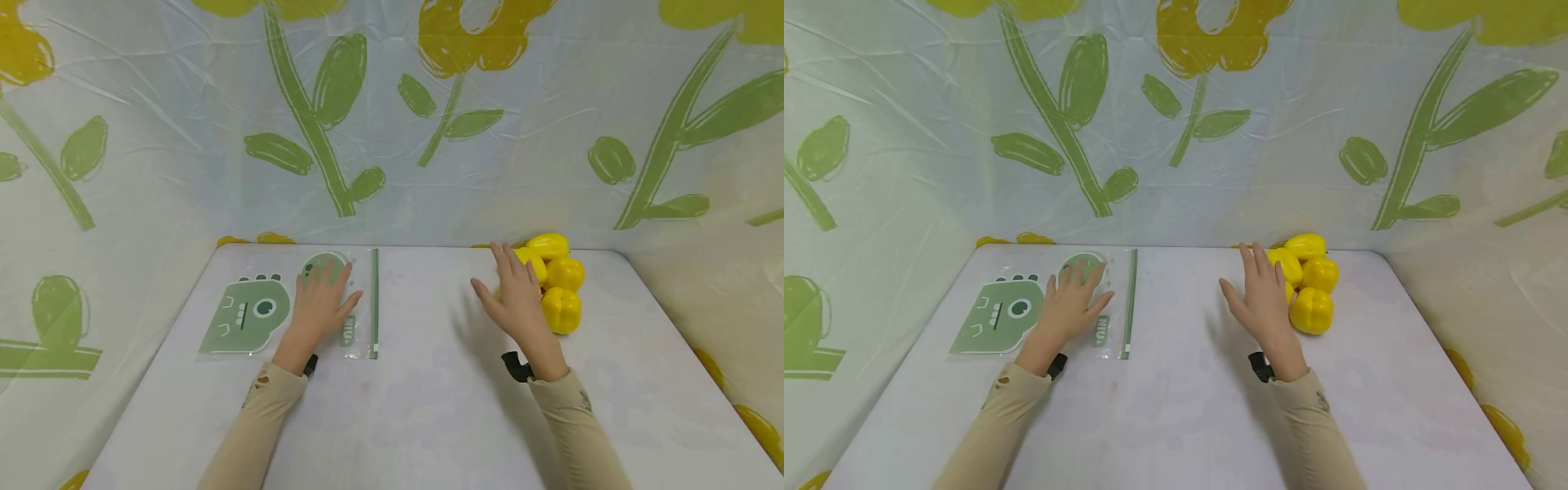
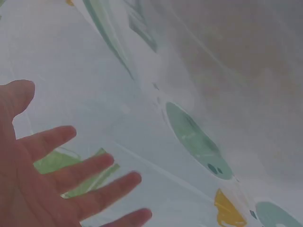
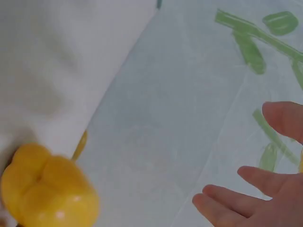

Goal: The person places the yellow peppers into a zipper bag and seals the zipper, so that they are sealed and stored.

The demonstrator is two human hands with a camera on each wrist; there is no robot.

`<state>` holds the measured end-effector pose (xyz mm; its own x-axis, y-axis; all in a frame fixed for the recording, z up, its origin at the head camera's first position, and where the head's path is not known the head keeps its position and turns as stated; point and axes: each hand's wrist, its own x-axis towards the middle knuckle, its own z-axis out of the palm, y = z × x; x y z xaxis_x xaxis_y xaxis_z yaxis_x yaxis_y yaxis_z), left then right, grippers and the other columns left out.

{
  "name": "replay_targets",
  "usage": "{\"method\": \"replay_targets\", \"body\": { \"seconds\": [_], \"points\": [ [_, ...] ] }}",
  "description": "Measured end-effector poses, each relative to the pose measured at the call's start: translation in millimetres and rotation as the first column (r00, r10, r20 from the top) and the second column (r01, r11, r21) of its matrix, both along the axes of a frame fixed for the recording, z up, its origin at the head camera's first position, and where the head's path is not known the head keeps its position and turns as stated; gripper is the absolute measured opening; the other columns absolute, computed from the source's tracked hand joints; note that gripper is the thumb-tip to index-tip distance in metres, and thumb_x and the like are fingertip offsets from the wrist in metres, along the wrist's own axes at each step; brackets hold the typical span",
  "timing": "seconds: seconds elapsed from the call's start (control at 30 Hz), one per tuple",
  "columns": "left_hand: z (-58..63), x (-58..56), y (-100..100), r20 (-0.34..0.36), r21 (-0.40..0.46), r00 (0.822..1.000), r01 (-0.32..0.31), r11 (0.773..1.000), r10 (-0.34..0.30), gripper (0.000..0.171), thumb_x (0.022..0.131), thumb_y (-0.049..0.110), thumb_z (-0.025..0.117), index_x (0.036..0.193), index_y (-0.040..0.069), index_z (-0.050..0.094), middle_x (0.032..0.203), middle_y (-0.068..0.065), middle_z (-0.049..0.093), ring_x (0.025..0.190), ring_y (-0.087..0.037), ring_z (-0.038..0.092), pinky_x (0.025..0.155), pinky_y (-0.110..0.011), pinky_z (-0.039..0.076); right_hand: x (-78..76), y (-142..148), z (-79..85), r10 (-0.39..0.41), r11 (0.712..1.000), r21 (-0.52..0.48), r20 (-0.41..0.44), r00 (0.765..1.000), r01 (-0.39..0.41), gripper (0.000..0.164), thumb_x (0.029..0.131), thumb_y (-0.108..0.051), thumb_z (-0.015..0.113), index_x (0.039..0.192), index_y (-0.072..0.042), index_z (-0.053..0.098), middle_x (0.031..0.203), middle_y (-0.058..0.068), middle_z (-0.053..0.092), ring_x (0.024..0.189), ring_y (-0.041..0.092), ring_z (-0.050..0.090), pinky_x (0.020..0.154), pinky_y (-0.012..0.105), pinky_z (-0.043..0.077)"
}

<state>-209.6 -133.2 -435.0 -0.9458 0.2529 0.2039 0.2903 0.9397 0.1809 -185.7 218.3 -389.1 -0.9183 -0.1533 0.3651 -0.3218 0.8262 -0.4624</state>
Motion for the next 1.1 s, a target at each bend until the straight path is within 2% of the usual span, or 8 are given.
{"method": "replay_targets", "body": {
  "seconds": [0.2, 0.3, 0.53, 0.7, 0.8, 0.9, 1.0, 1.1],
  "points": [
    [2.6, -1.1, 17.3, -0.063, -0.023, 0.995, 0.076, 0.997, -0.077, 0.051, 0.100, 0.041, 0.052, 0.141, 0.010, 0.053, 0.135, -0.022, 0.053, 0.120, -0.046, 0.052, 0.094, -0.063, 0.042, -7.2, -25.6, 14.7, 0.041, 0.988, -0.148, 0.003, 0.999, -0.040, 0.064, 0.096, -0.024, 0.062, 0.150, -0.001, 0.035, 0.153, 0.022, 0.035, 0.140, 0.042, 0.032, 0.113, 0.059, 0.023],
    [2.9, -1.6, 26.7, -0.053, -0.043, 0.994, 0.095, 0.995, -0.097, 0.046, 0.100, 0.040, 0.052, 0.134, 0.009, 0.057, 0.129, -0.019, 0.058, 0.113, -0.043, 0.056, 0.087, -0.059, 0.047, -11.3, -39.7, 18.3, 0.063, 0.981, -0.184, 0.016, 0.998, -0.059, 0.061, 0.097, -0.024, 0.062, 0.148, -0.001, 0.038, 0.151, 0.020, 0.040, 0.137, 0.039, 0.038, 0.111, 0.056, 0.029],
    [-1.0, 0.1, 44.3, 0.098, -0.040, 0.991, 0.100, 0.994, -0.096, 0.052, 0.100, 0.043, 0.053, 0.144, 0.014, 0.049, 0.134, -0.017, 0.056, 0.116, -0.041, 0.054, 0.090, -0.057, 0.045, -24.2, -75.2, 11.4, 0.152, 0.951, -0.281, 0.059, 0.987, -0.130, 0.052, 0.097, -0.024, 0.062, 0.141, -0.001, 0.047, 0.138, 0.019, 0.054, 0.121, 0.038, 0.055, 0.100, 0.054, 0.042],
    [-9.3, 1.1, 48.2, 0.239, -0.059, 0.966, 0.118, 0.991, -0.100, 0.062, 0.099, 0.044, 0.055, 0.153, 0.021, 0.037, 0.148, -0.020, 0.042, 0.132, -0.048, 0.040, 0.098, -0.062, 0.039, -33.8, -97.7, -10.4, 0.204, 0.929, -0.342, 0.156, 0.966, -0.141, 0.042, 0.098, -0.028, 0.060, 0.131, -0.003, 0.058, 0.117, 0.019, 0.067, 0.102, 0.034, 0.066, 0.088, 0.049, 0.052],
    [-13.1, 3.0, 47.6, 0.318, -0.045, 0.943, 0.124, 0.991, -0.103, 0.065, 0.098, 0.044, 0.057, 0.154, 0.019, 0.035, 0.154, -0.022, 0.033, 0.138, -0.053, 0.028, 0.102, -0.066, 0.034, -36.9, -109.4, -27.9, 0.235, 0.923, -0.361, 0.251, 0.939, -0.135, 0.036, 0.098, -0.027, 0.059, 0.123, -0.002, 0.063, 0.106, 0.017, 0.070, 0.090, 0.031, 0.069, 0.077, 0.043, 0.055],
    [-15.1, 5.0, 45.8, 0.361, -0.026, 0.926, 0.125, 0.992, -0.107, 0.064, 0.098, 0.041, 0.058, 0.153, 0.015, 0.037, 0.156, -0.025, 0.028, 0.140, -0.055, 0.022, 0.105, -0.067, 0.030, -38.2, -119.3, -45.4, 0.280, 0.911, -0.391, 0.351, 0.893, -0.133, 0.030, 0.098, -0.023, 0.058, 0.116, 0.000, 0.066, 0.098, 0.016, 0.072, 0.078, 0.029, 0.070, 0.067, 0.034, 0.054],
    [-16.2, 6.0, 44.4, 0.359, -0.012, 0.926, 0.128, 0.992, -0.115, 0.061, 0.098, 0.038, 0.059, 0.150, 0.012, 0.041, 0.155, -0.026, 0.029, 0.140, -0.055, 0.022, 0.105, -0.065, 0.031, -36.1, -126.8, -57.1, 0.312, 0.891, -0.445, 0.455, 0.834, -0.090, 0.026, 0.098, -0.018, 0.057, 0.112, 0.002, 0.066, 0.091, 0.016, 0.072, 0.069, 0.026, 0.069, 0.062, 0.030, 0.052],
    [-18.2, 5.3, 42.3, 0.337, -0.016, 0.934, 0.136, 0.991, -0.123, 0.060, 0.098, 0.037, 0.059, 0.149, 0.011, 0.043, 0.153, -0.026, 0.032, 0.139, -0.054, 0.025, 0.104, -0.062, 0.035, -33.1, -132.2, -65.0, 0.330, 0.866, -0.500, 0.521, 0.787, -0.032, 0.024, 0.098, -0.015, 0.058, 0.110, 0.004, 0.067, 0.088, 0.014, 0.071, 0.065, 0.023, 0.067, 0.060, 0.030, 0.054]
  ]
}}
